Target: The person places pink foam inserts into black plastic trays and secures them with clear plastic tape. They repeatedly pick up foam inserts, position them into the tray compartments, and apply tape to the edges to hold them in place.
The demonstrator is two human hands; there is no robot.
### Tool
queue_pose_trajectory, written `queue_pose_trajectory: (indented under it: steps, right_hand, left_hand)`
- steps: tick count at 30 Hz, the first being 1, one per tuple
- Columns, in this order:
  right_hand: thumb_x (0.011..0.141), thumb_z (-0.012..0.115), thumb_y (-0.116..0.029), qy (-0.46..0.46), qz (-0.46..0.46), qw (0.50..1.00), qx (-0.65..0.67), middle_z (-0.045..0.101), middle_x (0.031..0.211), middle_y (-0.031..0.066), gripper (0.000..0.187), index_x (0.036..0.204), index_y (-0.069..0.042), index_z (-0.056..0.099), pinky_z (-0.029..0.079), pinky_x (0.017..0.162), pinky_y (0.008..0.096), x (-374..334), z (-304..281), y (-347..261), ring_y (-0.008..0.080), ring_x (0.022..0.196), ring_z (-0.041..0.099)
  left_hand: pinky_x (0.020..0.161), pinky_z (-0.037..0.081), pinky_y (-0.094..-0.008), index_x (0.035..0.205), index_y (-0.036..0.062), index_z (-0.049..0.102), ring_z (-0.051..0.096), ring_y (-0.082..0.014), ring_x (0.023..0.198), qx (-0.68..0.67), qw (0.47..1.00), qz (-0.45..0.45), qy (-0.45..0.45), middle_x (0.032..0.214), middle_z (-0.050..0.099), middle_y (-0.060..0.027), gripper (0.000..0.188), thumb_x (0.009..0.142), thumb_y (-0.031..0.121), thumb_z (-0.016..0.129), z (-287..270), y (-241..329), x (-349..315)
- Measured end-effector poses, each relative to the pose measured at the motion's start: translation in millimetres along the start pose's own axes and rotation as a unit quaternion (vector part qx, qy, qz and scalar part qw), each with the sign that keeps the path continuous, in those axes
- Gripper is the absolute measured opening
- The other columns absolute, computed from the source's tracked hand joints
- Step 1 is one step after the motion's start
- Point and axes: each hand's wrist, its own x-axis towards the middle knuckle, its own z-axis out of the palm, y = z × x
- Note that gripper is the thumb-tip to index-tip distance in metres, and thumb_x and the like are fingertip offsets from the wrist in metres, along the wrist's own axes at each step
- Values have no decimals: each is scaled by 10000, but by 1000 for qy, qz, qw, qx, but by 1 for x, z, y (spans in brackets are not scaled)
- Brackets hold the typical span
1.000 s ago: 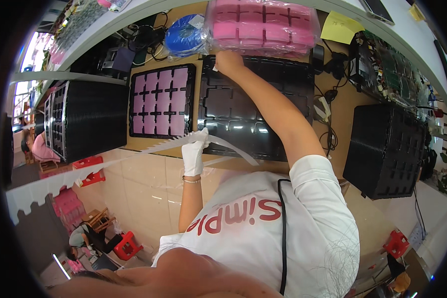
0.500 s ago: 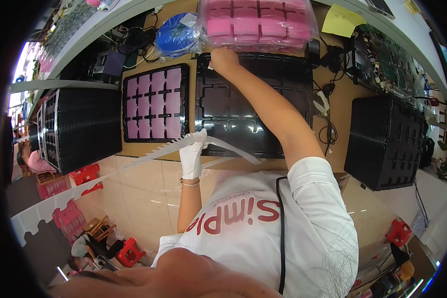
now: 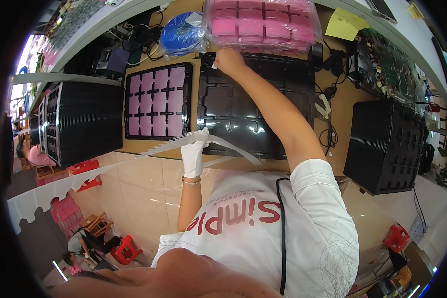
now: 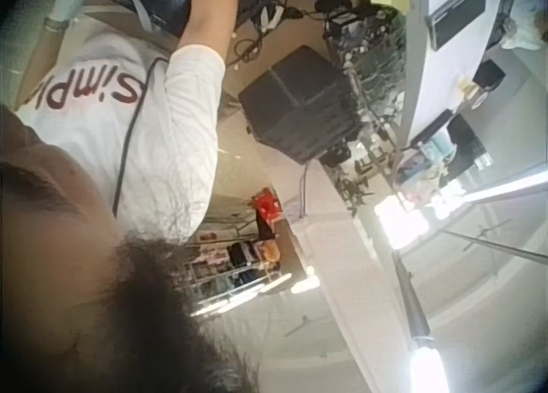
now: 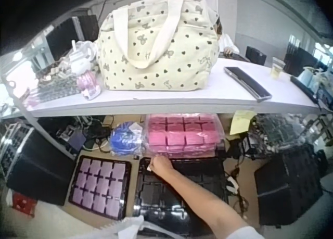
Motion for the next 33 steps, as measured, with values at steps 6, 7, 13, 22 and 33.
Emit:
queue_pose_trajectory:
  steps: [6,7,13,22,33]
  right_hand:
    - [693,709,-216,-72,72,995,-25,683,792,165,152,759,-83,743,523,764,436,7,-9,-13,336,794,663]
    - [693,707,-215,-63,73,995,-30,683,797,164,153,765,-87,746,523,765,437,8,-6,-14,335,798,663]
    - [688,700,-219,-41,57,997,-39,679,805,151,147,762,-98,742,526,747,427,8,2,-5,323,815,658]
    - [801,670,-58,-39,-6,920,390,644,1034,129,58,818,-34,620,518,804,332,-23,-30,1,212,890,648]
    - [863,699,-127,-191,162,806,536,612,831,-24,137,956,-58,627,428,666,217,-196,-52,-87,50,722,521]
  left_hand:
    - [637,497,-222,931,24,695,595,-73,689,-15,1000,1,-1,812,661,-13,163,840,153,735,-1,-1,-1]
    - [639,497,-221,944,23,696,595,-72,693,-13,1000,-3,2,818,663,-14,169,840,150,734,-2,-3,-1]
    - [666,503,-224,944,25,696,601,-73,733,-12,1000,-3,2,868,666,-15,180,845,170,736,-1,-6,1]
    - [633,475,-217,890,30,675,573,-61,685,-4,1000,4,10,837,644,-7,199,857,218,728,1,-3,1]
    - [538,375,-189,837,24,693,519,-52,567,53,993,-105,-1,648,605,-3,252,873,272,703,27,25,-2]
